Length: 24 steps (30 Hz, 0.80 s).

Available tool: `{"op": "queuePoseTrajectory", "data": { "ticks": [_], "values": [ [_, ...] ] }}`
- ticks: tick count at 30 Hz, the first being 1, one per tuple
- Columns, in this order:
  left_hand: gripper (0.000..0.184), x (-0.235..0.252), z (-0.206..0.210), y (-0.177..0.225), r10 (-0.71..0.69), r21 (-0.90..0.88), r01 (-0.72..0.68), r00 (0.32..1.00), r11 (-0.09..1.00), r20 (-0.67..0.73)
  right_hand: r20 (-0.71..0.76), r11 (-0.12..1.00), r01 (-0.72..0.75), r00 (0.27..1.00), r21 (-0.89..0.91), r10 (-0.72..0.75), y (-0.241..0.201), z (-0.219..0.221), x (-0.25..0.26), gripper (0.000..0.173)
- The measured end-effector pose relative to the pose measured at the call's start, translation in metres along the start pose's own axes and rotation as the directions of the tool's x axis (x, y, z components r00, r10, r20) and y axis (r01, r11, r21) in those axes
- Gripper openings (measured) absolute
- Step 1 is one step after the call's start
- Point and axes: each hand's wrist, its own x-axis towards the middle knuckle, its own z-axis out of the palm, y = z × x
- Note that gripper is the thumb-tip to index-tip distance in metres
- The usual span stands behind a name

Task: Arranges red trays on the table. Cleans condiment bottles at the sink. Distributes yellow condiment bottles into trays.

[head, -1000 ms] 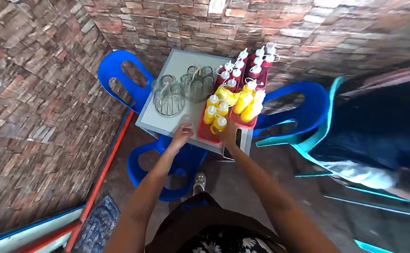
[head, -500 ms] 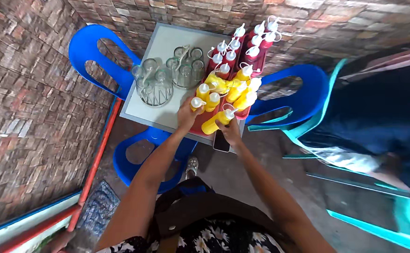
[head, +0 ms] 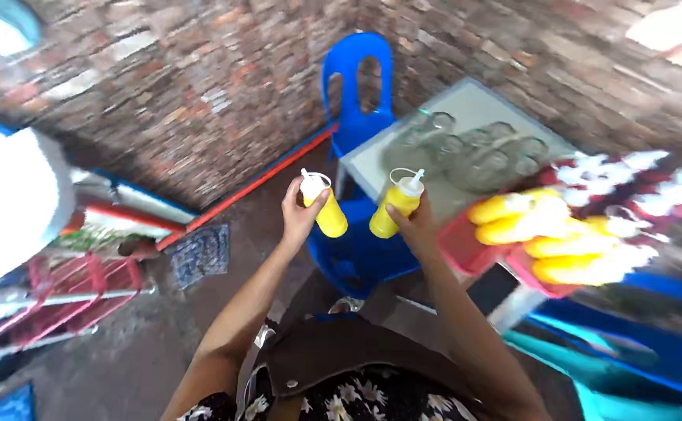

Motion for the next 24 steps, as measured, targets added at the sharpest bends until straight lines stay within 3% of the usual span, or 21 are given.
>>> {"op": "queuePoseTrajectory", "data": {
  "ticks": [4, 7, 10, 13, 16, 20, 22, 24],
  "values": [
    [0.045, -0.043, -0.160, 0.021, 0.004, -0.022, -0.009, 0.975, 1.000, -0.222, 0.273, 0.987, 0.069, 0.956, 0.147, -0.108, -0.059, 0.148, -0.012, 0.078],
    [0.047, -0.087, -0.275, 0.043, -0.041, -0.017, 0.037, 0.915, 0.999, -0.401, 0.425, 0.976, 0.018, 0.898, 0.218, -0.112, -0.099, 0.271, -0.040, 0.083],
    [0.048, -0.140, -0.376, 0.061, -0.074, -0.031, 0.069, 0.807, 0.997, -0.585, 0.588, 0.933, -0.036, 0.785, 0.357, -0.195, -0.125, 0.388, -0.071, 0.085],
    [0.047, -0.183, -0.466, 0.085, -0.070, 0.000, 0.108, 0.649, 0.994, -0.757, 0.707, 0.937, -0.020, 0.662, 0.350, -0.250, -0.169, 0.497, -0.093, 0.086],
    [0.048, -0.211, -0.535, 0.094, -0.031, 0.022, 0.100, 0.503, 0.995, -0.864, 0.799, 0.958, 0.025, 0.546, 0.286, -0.252, -0.212, 0.586, -0.107, 0.075],
    [0.042, -0.214, -0.597, 0.092, -0.039, -0.025, 0.048, 0.322, 0.999, -0.946, 0.890, 0.974, 0.128, 0.397, 0.189, -0.225, -0.250, 0.692, -0.093, 0.056],
    [0.039, -0.202, -0.623, 0.091, -0.047, -0.037, 0.039, 0.289, 0.999, -0.956, 0.933, 0.973, 0.180, 0.302, 0.147, -0.197, -0.269, 0.740, -0.076, 0.054],
    [0.040, -0.182, -0.648, 0.093, -0.037, -0.024, 0.047, 0.308, 0.999, -0.951, 0.982, 0.981, 0.186, 0.166, 0.056, -0.087, -0.287, 0.785, -0.056, 0.052]
  ]
}}
